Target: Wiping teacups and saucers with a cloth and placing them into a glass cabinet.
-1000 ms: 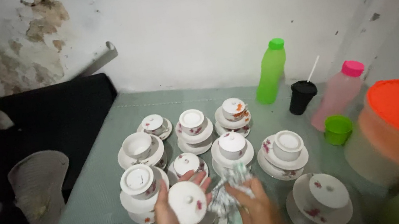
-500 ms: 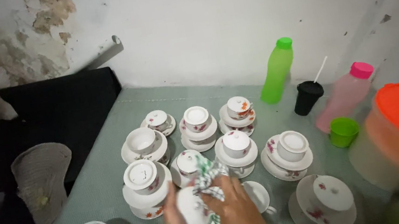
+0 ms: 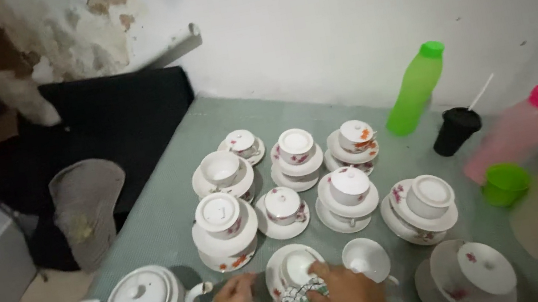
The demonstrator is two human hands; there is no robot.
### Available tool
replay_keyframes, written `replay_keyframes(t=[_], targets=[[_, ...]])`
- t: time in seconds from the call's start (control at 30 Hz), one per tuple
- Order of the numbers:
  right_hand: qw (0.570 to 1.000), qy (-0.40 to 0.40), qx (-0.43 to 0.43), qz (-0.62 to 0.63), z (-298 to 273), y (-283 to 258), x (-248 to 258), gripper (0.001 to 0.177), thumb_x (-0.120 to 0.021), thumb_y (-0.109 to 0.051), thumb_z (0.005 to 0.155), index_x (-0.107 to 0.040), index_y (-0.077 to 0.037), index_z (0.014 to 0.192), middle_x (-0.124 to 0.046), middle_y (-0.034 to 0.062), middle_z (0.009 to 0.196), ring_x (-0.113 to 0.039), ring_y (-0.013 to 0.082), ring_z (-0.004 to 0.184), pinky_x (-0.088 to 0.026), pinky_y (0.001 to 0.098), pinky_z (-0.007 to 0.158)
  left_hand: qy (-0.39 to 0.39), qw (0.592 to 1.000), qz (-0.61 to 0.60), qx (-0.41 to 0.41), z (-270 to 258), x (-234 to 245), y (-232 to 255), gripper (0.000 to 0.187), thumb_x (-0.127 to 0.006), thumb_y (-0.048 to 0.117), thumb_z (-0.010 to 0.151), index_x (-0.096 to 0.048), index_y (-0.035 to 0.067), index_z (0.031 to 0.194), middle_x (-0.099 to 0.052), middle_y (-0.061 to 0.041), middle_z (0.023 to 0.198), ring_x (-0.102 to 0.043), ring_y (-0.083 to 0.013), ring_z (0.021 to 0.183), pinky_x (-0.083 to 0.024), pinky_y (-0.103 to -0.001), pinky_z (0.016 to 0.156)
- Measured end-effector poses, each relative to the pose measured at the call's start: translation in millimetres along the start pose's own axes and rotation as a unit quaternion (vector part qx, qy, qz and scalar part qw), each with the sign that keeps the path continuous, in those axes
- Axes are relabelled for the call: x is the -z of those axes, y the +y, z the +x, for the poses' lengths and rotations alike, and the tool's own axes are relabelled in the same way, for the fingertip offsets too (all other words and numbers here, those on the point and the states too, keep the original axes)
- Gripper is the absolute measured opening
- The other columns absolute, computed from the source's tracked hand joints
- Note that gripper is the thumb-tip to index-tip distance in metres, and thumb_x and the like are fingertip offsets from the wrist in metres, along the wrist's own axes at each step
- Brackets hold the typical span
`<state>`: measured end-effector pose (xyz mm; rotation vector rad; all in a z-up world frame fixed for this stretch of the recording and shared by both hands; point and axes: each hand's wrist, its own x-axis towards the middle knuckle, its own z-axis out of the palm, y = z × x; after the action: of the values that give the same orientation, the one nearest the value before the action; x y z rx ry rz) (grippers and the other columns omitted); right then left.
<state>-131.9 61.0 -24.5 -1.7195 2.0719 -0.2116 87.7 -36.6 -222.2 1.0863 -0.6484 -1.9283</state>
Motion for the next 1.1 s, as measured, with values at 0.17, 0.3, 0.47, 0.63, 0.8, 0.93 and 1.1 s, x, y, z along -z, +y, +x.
replay_keyframes(t=[0.17,0.3,0.47,0.63,0.8,0.93,1.1], targets=[[0.998,-0.01,0.037,-0.045,19.5,9.2,-54.4,0.037,-0.07,-0.035,0.088,-0.067,-0.024,0.123,-0.072,0.0125,0.103,-0.071,0.0337,0.096,-0.057,0.0474,0.085,0.092,0.825,0.488,-0.269,-72.6,-55.6,41.9,0.028,-0.076,0.03,0.083,-0.078,0.011,0.102,-0.071,-0.004,0.104,-0.067,-0.022,0.103,-0.052,-0.038,0.093],[0.997,0.012,0.032,-0.073,31.4,25.1,-76.9,0.024,-0.069,-0.033,0.093,-0.069,-0.013,0.105,-0.07,0.012,0.097,-0.073,0.0299,0.09,-0.06,0.042,0.078,-0.022,0.716,0.689,-0.107,-85.7,-67.1,51.7,0.057,-0.078,0.038,0.087,-0.055,0.018,0.134,-0.047,-0.003,0.138,-0.04,-0.0228,0.135,-0.034,-0.052,0.109],[0.997,0.076,0.024,-0.023,13.9,18.8,-49.0,0.024,-0.069,-0.034,0.091,-0.07,-0.017,0.109,-0.071,0.0089,0.096,-0.072,0.0307,0.09,-0.058,0.044,0.077,-0.072,0.666,0.736,-0.102,-79.1,-51.7,34.6,0.081,-0.081,0.046,0.084,-0.038,0.023,0.149,-0.036,-0.005,0.148,-0.03,-0.0266,0.144,-0.022,-0.061,0.116],[0.99,0.129,0.011,0.059,2.4,12.0,-18.9,0.026,-0.071,-0.034,0.088,-0.073,-0.022,0.11,-0.072,0.004,0.099,-0.071,0.0317,0.092,-0.055,0.0455,0.078,-0.066,0.653,0.743,-0.128,-84.8,-56.5,38.6,0.098,-0.084,0.049,0.081,-0.023,0.026,0.155,-0.024,-0.01,0.157,-0.016,-0.0312,0.15,-0.016,-0.061,0.118],[0.98,0.148,0.055,0.119,-0.2,3.6,-14.1,0.024,-0.07,-0.03,0.088,-0.072,-0.019,0.11,-0.073,0.0043,0.101,-0.071,0.0296,0.095,-0.055,0.0422,0.079,-0.05,0.643,0.758,-0.101,-82.2,-48.7,38.7,0.108,-0.077,0.058,0.087,-0.011,0.018,0.162,-0.006,-0.012,0.168,-0.002,-0.0327,0.153,-0.004,-0.062,0.12],[0.962,0.175,0.12,0.17,-2.5,-5.6,-17.1,0.022,-0.07,-0.026,0.089,-0.071,-0.014,0.107,-0.074,0.0065,0.102,-0.071,0.0303,0.097,-0.055,0.0407,0.079,0.107,0.703,0.587,-0.386,-54.3,-53.9,23.2,0.077,-0.064,0.023,0.082,-0.039,0.01,0.154,-0.037,-0.013,0.164,-0.029,-0.0309,0.154,-0.017,-0.056,0.12],[0.94,0.14,0.231,0.208,-16.4,-23.1,-0.2,0.022,-0.071,-0.021,0.09,-0.071,-0.011,0.11,-0.074,0.0098,0.103,-0.072,0.0314,0.099,-0.055,0.0394,0.081,-0.086,0.988,-0.131,-0.013,-80.8,-106.9,68.7,0.062,-0.056,0.05,0.094,-0.06,0.005,0.137,-0.065,-0.018,0.127,-0.062,-0.0301,0.114,-0.049,-0.044,0.096]])
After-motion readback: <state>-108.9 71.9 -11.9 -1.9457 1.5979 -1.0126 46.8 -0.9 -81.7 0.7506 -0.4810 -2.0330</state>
